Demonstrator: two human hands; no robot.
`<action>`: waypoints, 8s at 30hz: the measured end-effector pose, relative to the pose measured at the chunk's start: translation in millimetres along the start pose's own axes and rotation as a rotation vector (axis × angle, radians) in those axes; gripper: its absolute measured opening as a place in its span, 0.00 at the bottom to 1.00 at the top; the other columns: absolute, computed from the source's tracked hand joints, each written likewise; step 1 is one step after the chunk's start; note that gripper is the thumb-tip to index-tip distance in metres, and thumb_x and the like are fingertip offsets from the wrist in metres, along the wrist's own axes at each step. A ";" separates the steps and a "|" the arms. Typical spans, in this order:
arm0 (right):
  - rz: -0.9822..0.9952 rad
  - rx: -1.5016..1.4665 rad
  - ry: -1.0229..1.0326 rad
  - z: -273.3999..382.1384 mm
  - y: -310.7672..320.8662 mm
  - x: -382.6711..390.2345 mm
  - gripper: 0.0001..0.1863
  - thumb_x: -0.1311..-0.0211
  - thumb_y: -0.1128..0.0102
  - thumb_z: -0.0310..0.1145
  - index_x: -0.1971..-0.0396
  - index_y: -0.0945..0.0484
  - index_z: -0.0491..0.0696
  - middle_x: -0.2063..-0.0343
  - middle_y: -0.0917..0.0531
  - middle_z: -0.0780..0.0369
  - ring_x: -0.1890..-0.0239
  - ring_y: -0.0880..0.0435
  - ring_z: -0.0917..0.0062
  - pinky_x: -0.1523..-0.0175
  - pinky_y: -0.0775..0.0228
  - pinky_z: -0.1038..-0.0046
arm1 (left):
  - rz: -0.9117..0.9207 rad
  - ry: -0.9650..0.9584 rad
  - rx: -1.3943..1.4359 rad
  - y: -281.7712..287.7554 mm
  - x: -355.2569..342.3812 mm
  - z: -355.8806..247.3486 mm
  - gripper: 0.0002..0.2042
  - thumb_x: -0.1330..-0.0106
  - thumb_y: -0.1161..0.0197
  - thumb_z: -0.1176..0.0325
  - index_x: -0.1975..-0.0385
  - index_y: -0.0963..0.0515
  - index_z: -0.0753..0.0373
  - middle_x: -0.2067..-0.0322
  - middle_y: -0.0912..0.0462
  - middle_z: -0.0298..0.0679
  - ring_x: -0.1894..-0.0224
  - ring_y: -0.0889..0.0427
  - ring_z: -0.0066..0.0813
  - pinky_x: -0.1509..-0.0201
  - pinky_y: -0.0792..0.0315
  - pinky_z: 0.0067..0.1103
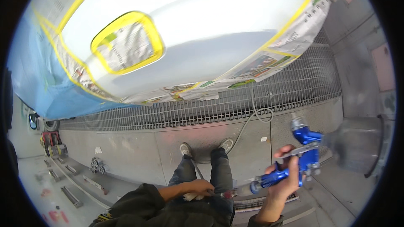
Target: The person wipes the hood of a white car with a cloth, then uses a blue spray gun to apply paint to the hood. The car is masked with newspaper and tape to protect surrounding areas.
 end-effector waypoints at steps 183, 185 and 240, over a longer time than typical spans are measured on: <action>0.584 0.236 0.039 -47.9 -89.8 214.2 0.15 0.32 0.41 0.34 0.51 0.25 0.42 0.61 0.18 0.57 0.63 0.17 0.74 0.77 0.21 0.75 | -1.709 1.150 0.557 -168.3 330.1 267.0 0.15 0.36 0.40 0.61 0.63 0.19 0.69 0.64 0.16 0.58 0.57 0.17 0.59 0.52 0.24 0.42; 0.643 0.240 0.015 -59.4 -109.1 235.8 0.17 0.36 0.37 0.34 0.51 0.26 0.41 0.62 0.18 0.56 0.63 0.17 0.72 0.76 0.20 0.74 | -1.771 1.127 0.368 -168.4 335.2 266.6 0.13 0.36 0.40 0.62 0.64 0.18 0.67 0.67 0.16 0.55 0.60 0.17 0.58 0.56 0.23 0.42; 0.564 0.220 -0.058 -70.0 -49.0 209.3 0.13 0.35 0.39 0.32 0.56 0.23 0.40 0.65 0.17 0.58 0.66 0.17 0.74 0.77 0.20 0.73 | -1.308 0.929 0.261 -106.0 373.6 235.5 0.18 0.37 0.44 0.55 0.59 0.15 0.61 0.56 0.17 0.54 0.51 0.19 0.54 0.45 0.25 0.39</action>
Point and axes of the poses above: each hand's wrist, its own x-axis away from the middle knuckle, its own y-axis out of the back of the hand, z = x × y, the point moved 3 cm from there along -x, towards the middle knuckle
